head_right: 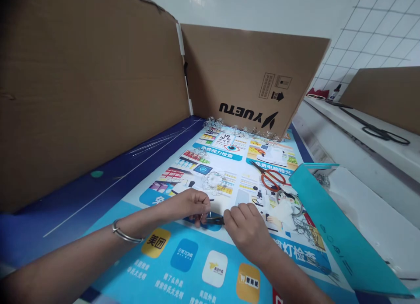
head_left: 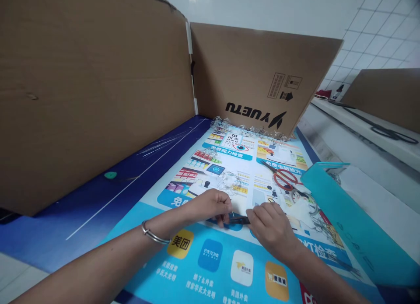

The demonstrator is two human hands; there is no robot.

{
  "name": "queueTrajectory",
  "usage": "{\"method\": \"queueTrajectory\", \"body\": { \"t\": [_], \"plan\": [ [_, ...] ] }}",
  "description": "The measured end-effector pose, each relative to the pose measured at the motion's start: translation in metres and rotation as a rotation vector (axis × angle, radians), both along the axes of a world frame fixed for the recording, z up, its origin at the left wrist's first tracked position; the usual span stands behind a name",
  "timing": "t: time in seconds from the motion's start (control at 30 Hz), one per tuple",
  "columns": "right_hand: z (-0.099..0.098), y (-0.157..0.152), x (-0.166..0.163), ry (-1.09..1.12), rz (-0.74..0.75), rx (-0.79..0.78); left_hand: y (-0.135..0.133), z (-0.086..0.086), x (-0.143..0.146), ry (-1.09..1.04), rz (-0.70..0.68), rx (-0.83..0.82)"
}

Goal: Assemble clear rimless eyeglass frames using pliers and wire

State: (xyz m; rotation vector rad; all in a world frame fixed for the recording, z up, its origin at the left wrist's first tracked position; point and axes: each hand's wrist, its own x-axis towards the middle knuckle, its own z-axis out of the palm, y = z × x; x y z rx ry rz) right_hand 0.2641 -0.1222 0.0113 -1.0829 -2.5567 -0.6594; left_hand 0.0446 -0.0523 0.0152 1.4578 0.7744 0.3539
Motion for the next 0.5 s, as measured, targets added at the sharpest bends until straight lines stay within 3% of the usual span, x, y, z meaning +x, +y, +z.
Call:
{"method": "queueTrajectory", "body": {
  "t": [0.27, 0.5],
  "plan": [
    [0.0036, -0.0051, -0.0053, -0.079, -0.004, 0.096, -0.0045, -0.0019, 0.0043, -0.014, 0.047, -0.062],
    [0.0038, -0.0065, -0.0048, -0.08, -0.011, 0.078, -0.0076, -0.0008, 0.0086, -0.009, 0.065, -0.061]
  ]
}}
